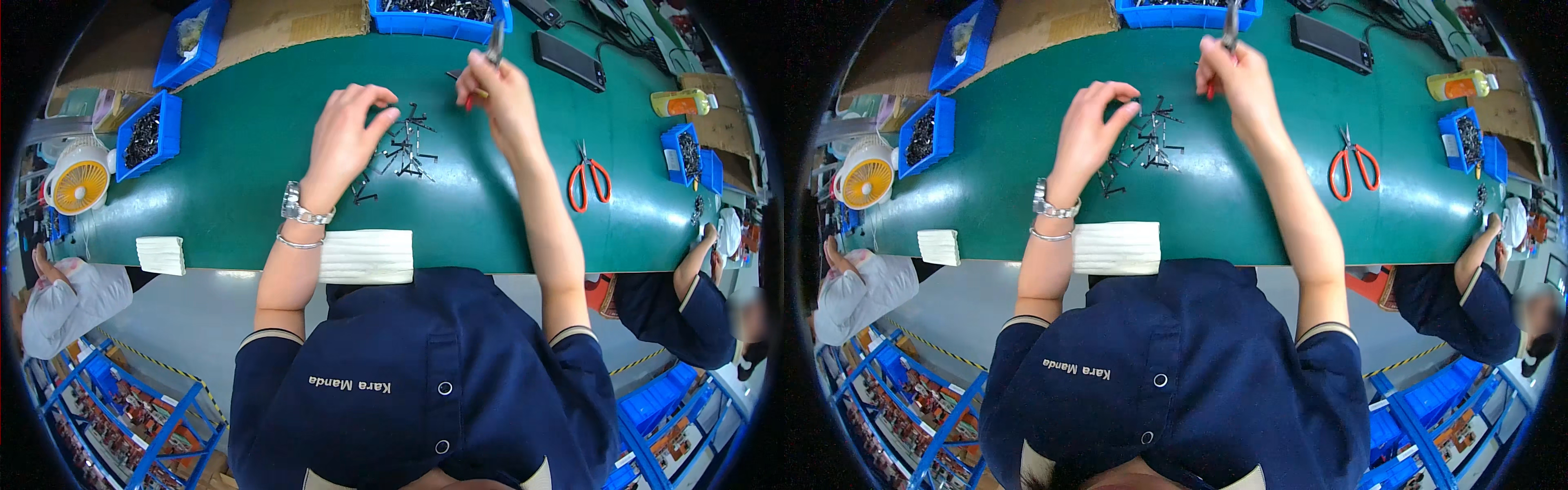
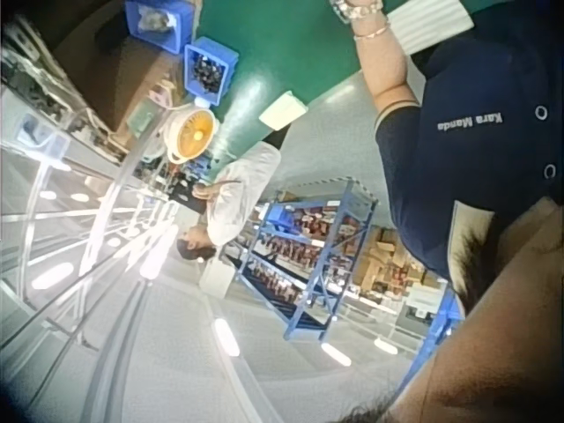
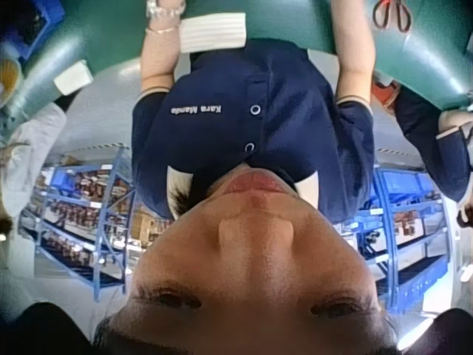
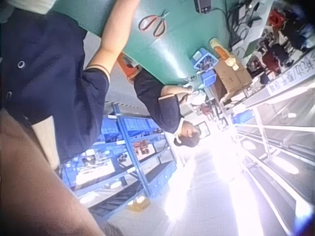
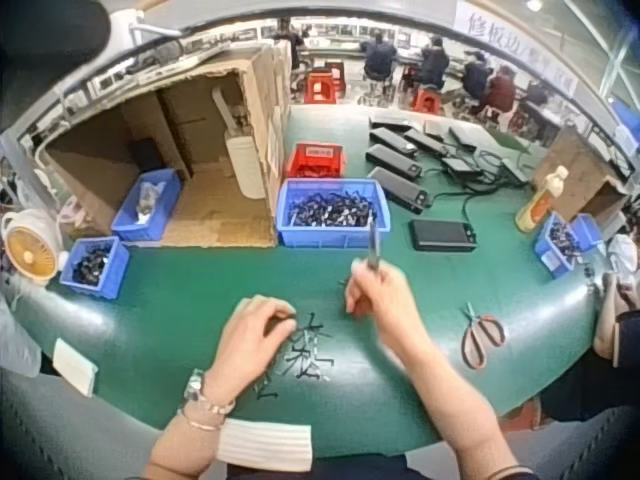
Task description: Using pliers to manipulate and join small plastic and wire components at a factory workstation.
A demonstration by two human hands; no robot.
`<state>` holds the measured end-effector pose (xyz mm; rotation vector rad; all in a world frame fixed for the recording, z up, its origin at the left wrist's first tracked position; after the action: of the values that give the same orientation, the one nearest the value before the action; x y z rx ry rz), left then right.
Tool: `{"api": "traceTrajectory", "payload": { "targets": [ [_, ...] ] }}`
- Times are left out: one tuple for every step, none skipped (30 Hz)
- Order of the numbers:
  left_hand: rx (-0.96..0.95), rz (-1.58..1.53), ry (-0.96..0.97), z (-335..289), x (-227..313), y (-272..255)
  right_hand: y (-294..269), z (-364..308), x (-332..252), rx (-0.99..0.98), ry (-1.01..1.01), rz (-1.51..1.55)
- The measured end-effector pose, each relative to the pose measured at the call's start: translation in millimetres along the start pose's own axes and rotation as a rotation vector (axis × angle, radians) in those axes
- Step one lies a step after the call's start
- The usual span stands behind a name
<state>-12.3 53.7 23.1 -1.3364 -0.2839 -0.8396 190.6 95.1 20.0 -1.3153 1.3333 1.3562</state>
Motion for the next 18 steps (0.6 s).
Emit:
{"api": "traceTrajectory", "payload": {
  "targets": [
    [-0.013, 0.035, 0.008, -1, 6, 7, 2, -8, 11, -0.009, 0.015, 0.003],
    [-0.008, 0.085, 0.047, -3, 8, 13, 6, -17, 17, -0.012, 0.025, -0.002],
    [-0.002, 0.135, 0.085, -5, 11, 19, 11, -25, 22, -0.015, 0.034, -0.007],
    [0.014, 0.182, 0.110, -6, 15, 21, 14, -33, 26, -0.020, 0.058, 0.015],
    [0.017, 0.183, 0.108, -5, 14, 25, 16, -39, 29, -0.025, 0.081, 0.037],
    [0.021, 0.209, 0.093, -3, 12, 28, 18, -43, 33, -0.030, 0.085, 0.046],
    [0.024, 0.235, 0.078, 0, 10, 31, 19, -46, 34, -0.033, 0.083, 0.046],
    [0.038, 0.258, 0.093, 2, 12, 34, 20, -48, 35, -0.030, 0.095, 0.002],
    [0.043, 0.262, 0.092, 2, 14, 35, 21, -48, 37, -0.028, 0.105, -0.043],
    [0.043, 0.222, 0.092, 4, 14, 37, 22, -46, 39, -0.048, 0.081, -0.046],
    [0.044, 0.183, 0.092, 4, 14, 38, 21, -46, 40, -0.051, 0.074, -0.046],
    [0.046, 0.123, 0.075, 4, 12, 37, 21, -48, 40, -0.044, 0.068, -0.077],
    [0.057, 0.133, 0.077, 3, 9, 35, 21, -48, 40, -0.041, 0.059, -0.106],
    [0.042, 0.024, 0.014, 3, 2, 34, 19, -48, 40, -0.030, 0.046, -0.184],
    [0.028, -0.085, -0.048, 3, -3, 32, 19, -49, 40, -0.040, 0.032, -0.184],
    [0.067, -0.095, -0.037, 4, -1, 27, 17, -48, 38, -0.017, 0.013, -0.268],
    [0.083, -0.086, -0.031, 4, 0, 24, 15, -49, 37, 0.008, -0.007, -0.352],
    [0.054, -0.339, -0.118, 3, -6, 27, 14, -51, 36, 0.003, -0.015, -0.415]
  ]
}}
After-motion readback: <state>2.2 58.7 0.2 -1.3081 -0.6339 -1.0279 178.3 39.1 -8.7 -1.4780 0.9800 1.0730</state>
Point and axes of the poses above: each hand's wrist, its own z-axis towards the middle knuckle, its own y-axis out of the palm, x = y × z, the point moved 5 cm from there along z, towards the middle knuckle, and after that the axes turned 3 degrees about -x, right-handed, at the moved point
